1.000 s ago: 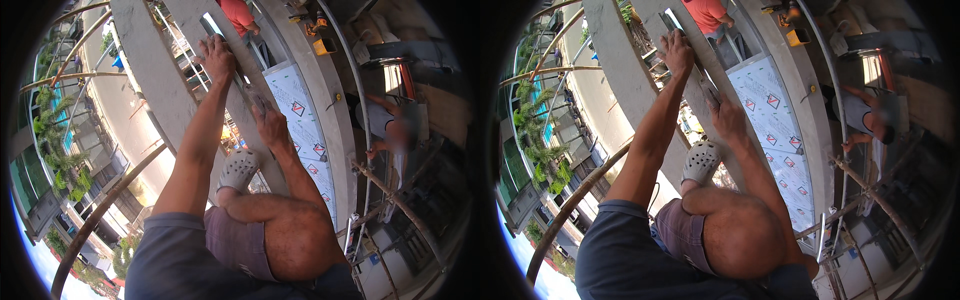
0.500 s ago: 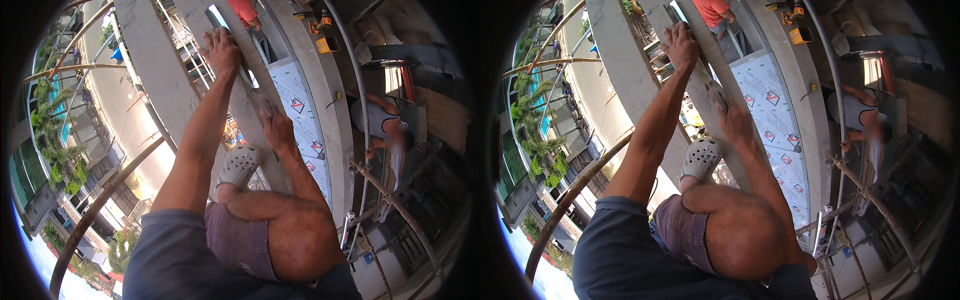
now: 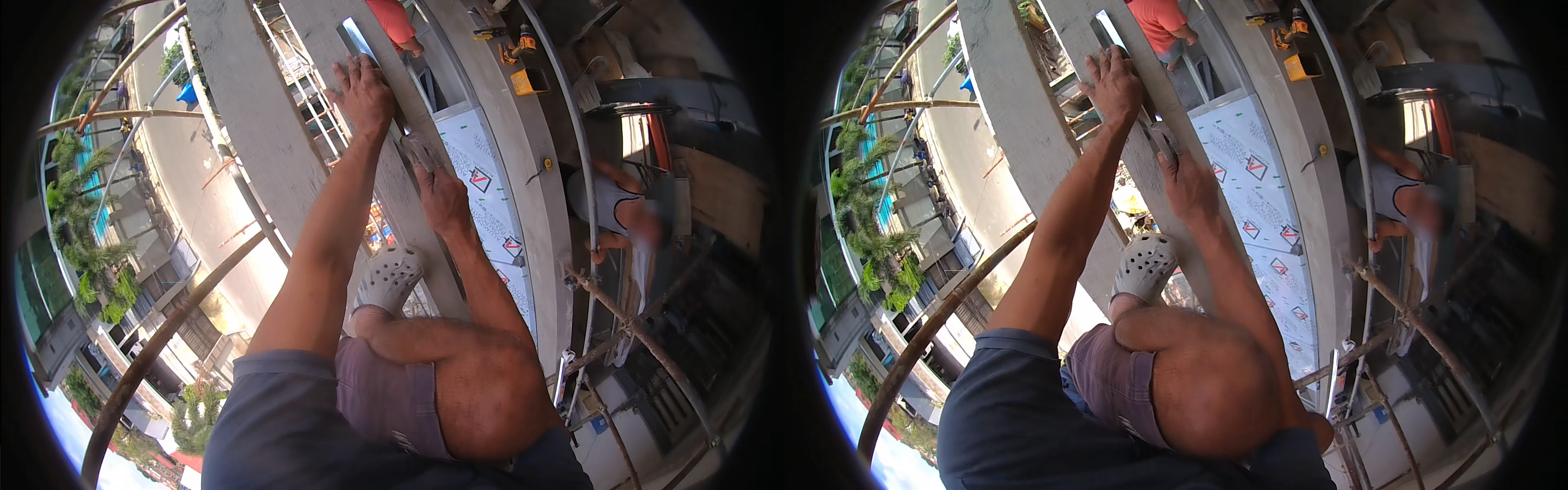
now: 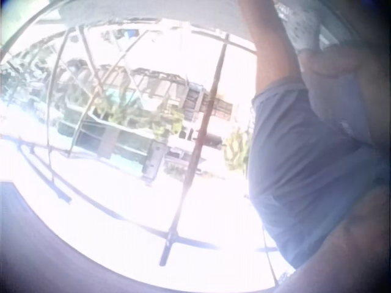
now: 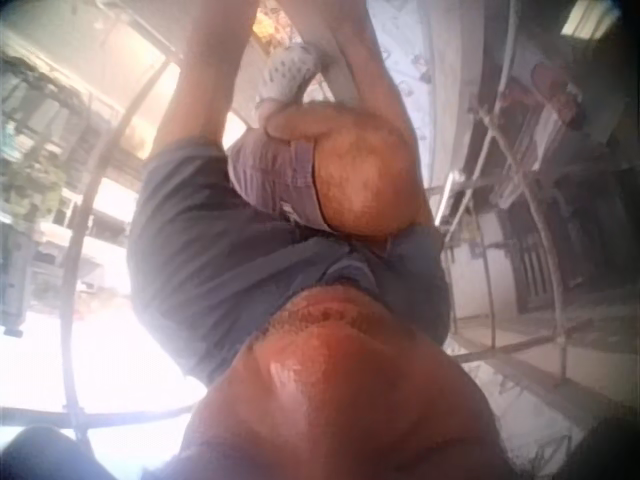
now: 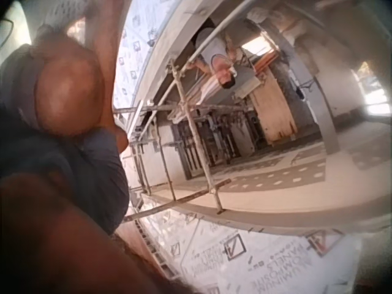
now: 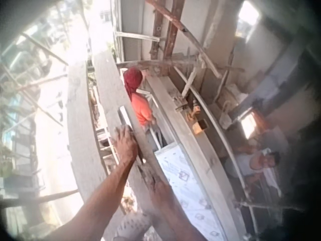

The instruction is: The person positions a long metal frame into a window opening on scaffolding, then uses a hammer to tap and secure the frame in place. Another worker is visible nearby on the scaffolding.

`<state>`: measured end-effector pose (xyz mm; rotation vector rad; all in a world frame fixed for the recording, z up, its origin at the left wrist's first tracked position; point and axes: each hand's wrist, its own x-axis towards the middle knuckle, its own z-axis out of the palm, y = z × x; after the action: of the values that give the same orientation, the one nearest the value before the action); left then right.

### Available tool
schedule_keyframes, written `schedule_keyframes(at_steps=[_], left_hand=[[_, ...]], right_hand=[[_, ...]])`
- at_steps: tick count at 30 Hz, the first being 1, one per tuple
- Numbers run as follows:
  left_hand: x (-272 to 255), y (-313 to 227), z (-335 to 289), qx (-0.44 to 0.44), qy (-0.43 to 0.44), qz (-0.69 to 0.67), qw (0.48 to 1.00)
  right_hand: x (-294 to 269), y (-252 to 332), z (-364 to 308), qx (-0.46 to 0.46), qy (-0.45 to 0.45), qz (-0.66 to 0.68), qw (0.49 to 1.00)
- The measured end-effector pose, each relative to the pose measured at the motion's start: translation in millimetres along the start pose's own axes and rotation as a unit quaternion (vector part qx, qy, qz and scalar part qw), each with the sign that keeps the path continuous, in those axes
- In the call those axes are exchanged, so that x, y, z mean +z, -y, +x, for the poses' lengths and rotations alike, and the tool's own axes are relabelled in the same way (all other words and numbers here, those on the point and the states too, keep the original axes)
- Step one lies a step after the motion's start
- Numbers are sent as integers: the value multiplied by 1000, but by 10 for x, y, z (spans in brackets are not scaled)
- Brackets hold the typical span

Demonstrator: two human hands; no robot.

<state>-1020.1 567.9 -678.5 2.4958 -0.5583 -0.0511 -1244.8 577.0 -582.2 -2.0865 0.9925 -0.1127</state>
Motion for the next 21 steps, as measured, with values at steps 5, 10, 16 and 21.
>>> schedule_keyframes(at_steps=[5, 10, 16, 21], left_hand=[[-14, 12, 1, -7, 15, 18, 1000], [-133, 20, -1, -4, 21, -5, 1000], [-531, -262, -1255, 3, 67, -52, 996], [-664, -141, -1544, -28, 268, 22, 963]], right_hand=[[-196, -60, -292, 66, 59, 13, 996], [-148, -293, -885, 100, 42, 26, 994], [-192, -443, -932, 124, 15, 55, 991], [-130, -408, -939, 112, 28, 101, 988]])
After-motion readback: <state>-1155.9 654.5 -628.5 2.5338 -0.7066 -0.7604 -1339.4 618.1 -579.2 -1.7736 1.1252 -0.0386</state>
